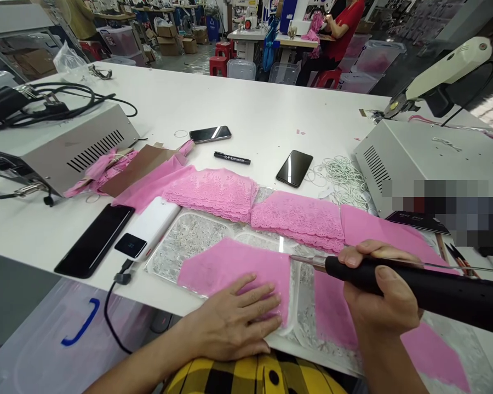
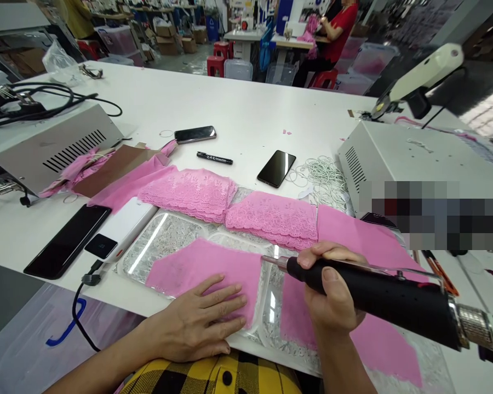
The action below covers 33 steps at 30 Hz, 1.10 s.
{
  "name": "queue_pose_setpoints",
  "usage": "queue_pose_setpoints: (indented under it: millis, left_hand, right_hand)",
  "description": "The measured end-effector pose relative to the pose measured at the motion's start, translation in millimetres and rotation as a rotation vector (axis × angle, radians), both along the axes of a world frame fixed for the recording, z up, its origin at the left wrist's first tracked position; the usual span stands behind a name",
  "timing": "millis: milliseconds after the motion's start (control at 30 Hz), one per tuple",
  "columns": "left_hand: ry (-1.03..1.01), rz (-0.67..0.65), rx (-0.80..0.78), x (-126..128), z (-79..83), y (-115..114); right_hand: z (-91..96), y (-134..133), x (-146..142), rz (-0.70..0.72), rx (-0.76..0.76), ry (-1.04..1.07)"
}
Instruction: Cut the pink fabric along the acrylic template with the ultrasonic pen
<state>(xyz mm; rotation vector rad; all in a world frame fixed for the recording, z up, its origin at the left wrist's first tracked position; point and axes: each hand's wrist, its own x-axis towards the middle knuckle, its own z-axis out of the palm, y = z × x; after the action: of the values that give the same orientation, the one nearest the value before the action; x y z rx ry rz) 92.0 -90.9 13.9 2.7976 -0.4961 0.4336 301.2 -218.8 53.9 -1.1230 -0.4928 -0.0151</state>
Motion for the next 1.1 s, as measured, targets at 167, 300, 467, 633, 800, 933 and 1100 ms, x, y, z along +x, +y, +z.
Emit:
queue_pose_setpoints:
  millis: [167,300,467,633,800,933,1100]
  left_hand:
    - [-0.023,0.014,0.002,-0.5,-4.1,-1.3]
    - [-0.035,0.016,-0.004,-0.7,-5.3,-1.4]
    - [-0.049,0.024,-0.013,-1.1,-5.2,-2.0]
    - [-0.05,0.018,-0.012,-1.0,-3.2,-1.8]
    - [-0.066,0.022,-0.017,-0.4,-2.9,-1.8]
    - [-0.059,0.013,-0.013,-0.1,-1.4,-1.5]
    - [-0.053,0.01,-0.006,0.4,0.6,-0.7]
  right_hand:
    - [1.4,0.9,-0.9,0.019,-0.011,-0.042]
    - [2.8,2.9,-0.3,-0.013,0.001,-0.025]
    - [4.8,0.2,2.0,-0.047,0.016,0.019]
    - [3.0,-1.0,1.9,-0.005,0.029,0.03]
    - [-0.7,0.2,0.7,0.013,0.034,0.008]
    - [-1.7,0.6,0.7,0.016,0.017,0.003]
    - [-1.5,-0.7,0.5,0.032,0.001,-0.047]
